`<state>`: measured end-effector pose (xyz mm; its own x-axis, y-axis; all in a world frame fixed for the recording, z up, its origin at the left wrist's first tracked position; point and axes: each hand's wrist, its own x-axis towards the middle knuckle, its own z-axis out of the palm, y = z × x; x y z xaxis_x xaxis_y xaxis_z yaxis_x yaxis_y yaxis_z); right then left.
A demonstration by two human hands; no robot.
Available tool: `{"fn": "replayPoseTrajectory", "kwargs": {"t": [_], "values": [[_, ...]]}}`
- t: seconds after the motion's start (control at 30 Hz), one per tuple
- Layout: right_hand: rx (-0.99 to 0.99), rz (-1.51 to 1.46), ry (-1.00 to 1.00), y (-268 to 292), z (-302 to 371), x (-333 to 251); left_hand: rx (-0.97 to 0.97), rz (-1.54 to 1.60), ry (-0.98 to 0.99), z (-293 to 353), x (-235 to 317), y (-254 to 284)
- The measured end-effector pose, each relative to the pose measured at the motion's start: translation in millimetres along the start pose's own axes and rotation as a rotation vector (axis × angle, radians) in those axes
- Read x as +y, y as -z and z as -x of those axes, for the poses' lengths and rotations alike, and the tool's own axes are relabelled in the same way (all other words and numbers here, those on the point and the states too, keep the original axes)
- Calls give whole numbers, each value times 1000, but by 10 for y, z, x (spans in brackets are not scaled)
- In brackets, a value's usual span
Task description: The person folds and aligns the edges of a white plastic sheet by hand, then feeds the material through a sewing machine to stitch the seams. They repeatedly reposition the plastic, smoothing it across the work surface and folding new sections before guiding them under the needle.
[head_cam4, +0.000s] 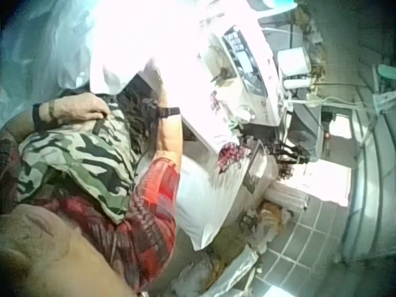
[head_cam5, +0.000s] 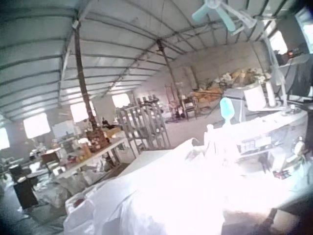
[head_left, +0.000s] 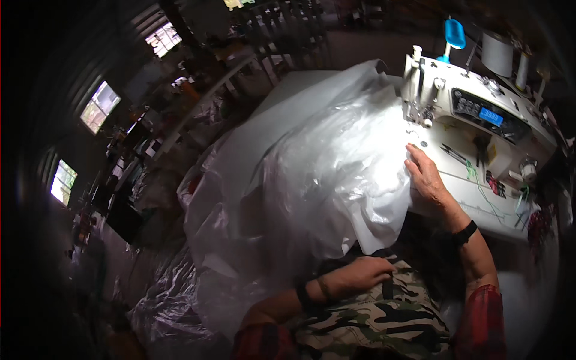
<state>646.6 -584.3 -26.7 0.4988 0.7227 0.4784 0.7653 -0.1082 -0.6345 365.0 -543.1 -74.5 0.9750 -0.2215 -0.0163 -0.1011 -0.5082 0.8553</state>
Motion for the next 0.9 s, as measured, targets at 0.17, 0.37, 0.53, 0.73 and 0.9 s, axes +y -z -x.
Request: {"fn": "replayPoseTrajectory", "kwargs": {"t": [0.17,0.37,0.53,0.73,0.9], "values": [[5,-667,-438,188,695,-712,-4,-136,289,198,-365,-19],[-28,-978,-628,-270,1454,-564,191,-153,61,129,-857,-167],[-98,-729,-562,-258,1688,-250,125,-121,-11,114,598,157],[-125,346,-216,235,1497,-532,917,-455,-13,253,988,528],[214,14,109,499,1105,-982,1175,-451,-77,317,936,963]]}}
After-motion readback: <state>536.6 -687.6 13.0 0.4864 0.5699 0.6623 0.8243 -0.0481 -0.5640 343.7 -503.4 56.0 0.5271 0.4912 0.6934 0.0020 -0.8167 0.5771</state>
